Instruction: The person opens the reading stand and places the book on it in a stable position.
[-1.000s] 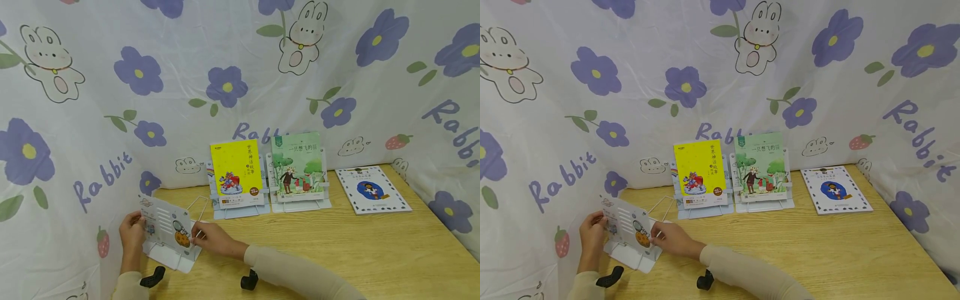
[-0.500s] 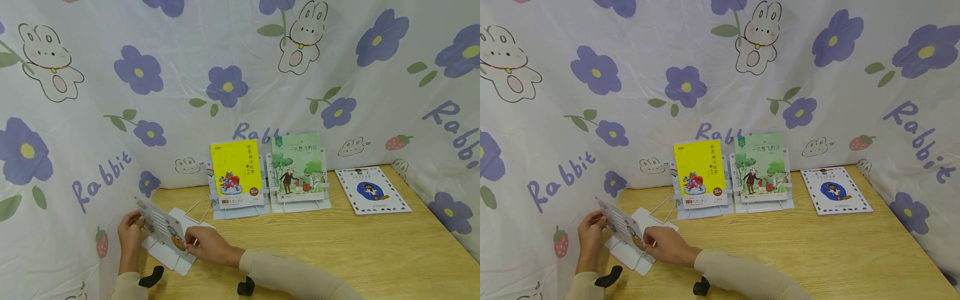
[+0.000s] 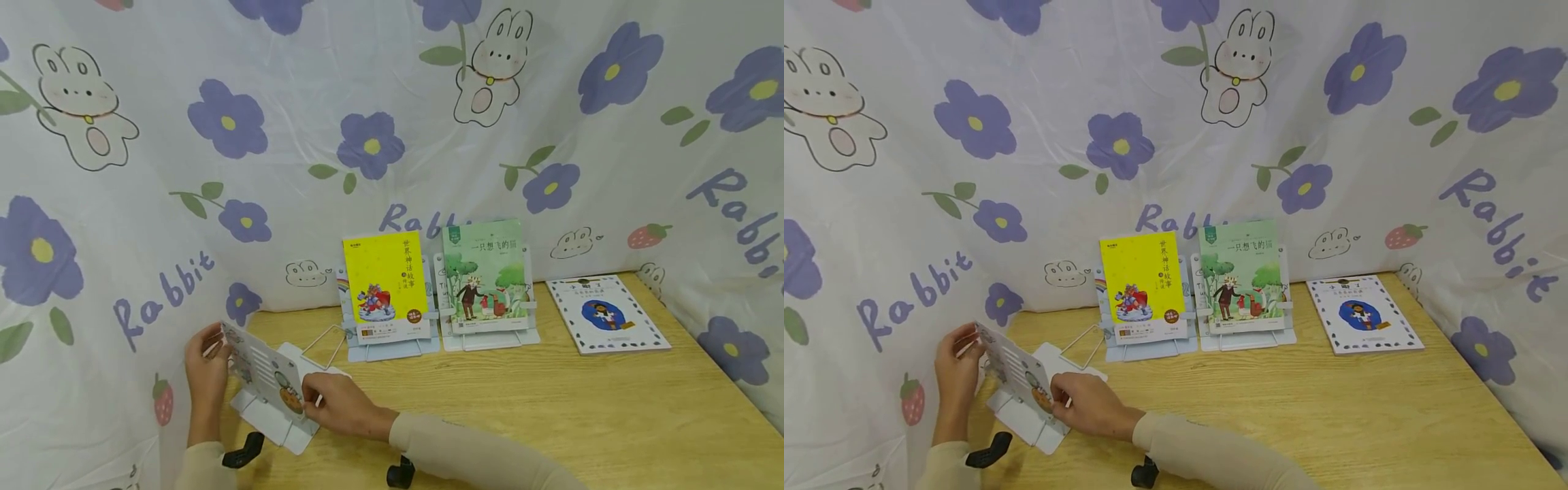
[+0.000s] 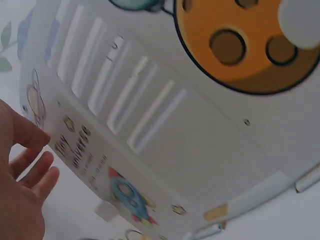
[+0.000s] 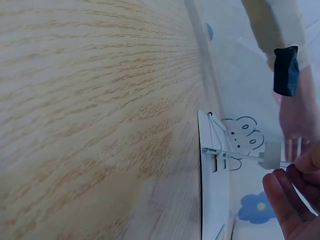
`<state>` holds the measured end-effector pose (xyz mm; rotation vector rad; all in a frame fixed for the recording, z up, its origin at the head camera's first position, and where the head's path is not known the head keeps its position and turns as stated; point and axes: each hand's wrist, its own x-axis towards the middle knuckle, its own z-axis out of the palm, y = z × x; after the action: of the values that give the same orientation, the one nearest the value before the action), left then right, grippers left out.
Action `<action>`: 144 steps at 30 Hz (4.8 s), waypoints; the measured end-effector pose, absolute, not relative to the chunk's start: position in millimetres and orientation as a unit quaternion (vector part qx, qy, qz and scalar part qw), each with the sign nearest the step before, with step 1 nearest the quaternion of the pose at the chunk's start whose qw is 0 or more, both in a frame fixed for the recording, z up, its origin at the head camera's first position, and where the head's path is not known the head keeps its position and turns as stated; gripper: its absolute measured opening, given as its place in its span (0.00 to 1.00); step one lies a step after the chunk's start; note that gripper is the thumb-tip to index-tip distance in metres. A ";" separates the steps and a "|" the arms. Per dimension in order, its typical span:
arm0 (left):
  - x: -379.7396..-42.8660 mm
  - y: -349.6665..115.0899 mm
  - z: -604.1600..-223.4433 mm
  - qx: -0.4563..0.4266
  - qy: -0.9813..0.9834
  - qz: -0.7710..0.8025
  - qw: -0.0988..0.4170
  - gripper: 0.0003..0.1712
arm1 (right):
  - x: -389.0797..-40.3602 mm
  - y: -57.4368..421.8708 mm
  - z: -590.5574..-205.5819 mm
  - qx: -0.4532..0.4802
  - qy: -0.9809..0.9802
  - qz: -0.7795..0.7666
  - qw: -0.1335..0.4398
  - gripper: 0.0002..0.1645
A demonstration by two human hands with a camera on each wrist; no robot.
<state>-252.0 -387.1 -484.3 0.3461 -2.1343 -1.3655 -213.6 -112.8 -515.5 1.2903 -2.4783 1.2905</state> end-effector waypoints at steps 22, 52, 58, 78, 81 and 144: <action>-239.2 -359.4 -437.2 -0.256 -0.874 -0.304 0.280 0.19 | -214.9 -110.6 -518.7 0.415 -0.805 0.422 0.035 0.07; -239.1 -358.1 -434.3 -0.255 -0.862 -0.322 0.296 0.19 | -281.4 -103.9 -533.9 0.375 -0.902 0.201 0.064 0.09; -239.5 -357.9 -436.3 -0.257 -0.858 -0.334 0.295 0.20 | -290.3 -112.5 -544.5 0.394 -0.909 0.092 0.106 0.13; -235.5 -360.3 -436.8 -0.261 -0.845 -0.349 0.311 0.20 | -289.9 -121.8 -552.6 0.416 -0.883 -0.116 0.185 0.15; -234.4 -360.2 -436.8 -0.260 -0.844 -0.350 0.312 0.20 | -291.1 -122.4 -551.4 0.422 -0.880 -0.117 0.185 0.15; -246.8 -348.5 -445.3 -0.226 -0.849 -0.354 0.320 0.17 | -289.8 -136.3 -534.7 0.377 -0.852 0.363 0.011 0.11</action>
<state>-246.8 -348.5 -445.3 -0.5932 -2.2320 -0.9316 -289.8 -136.3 -534.7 1.1774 -2.6579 1.1332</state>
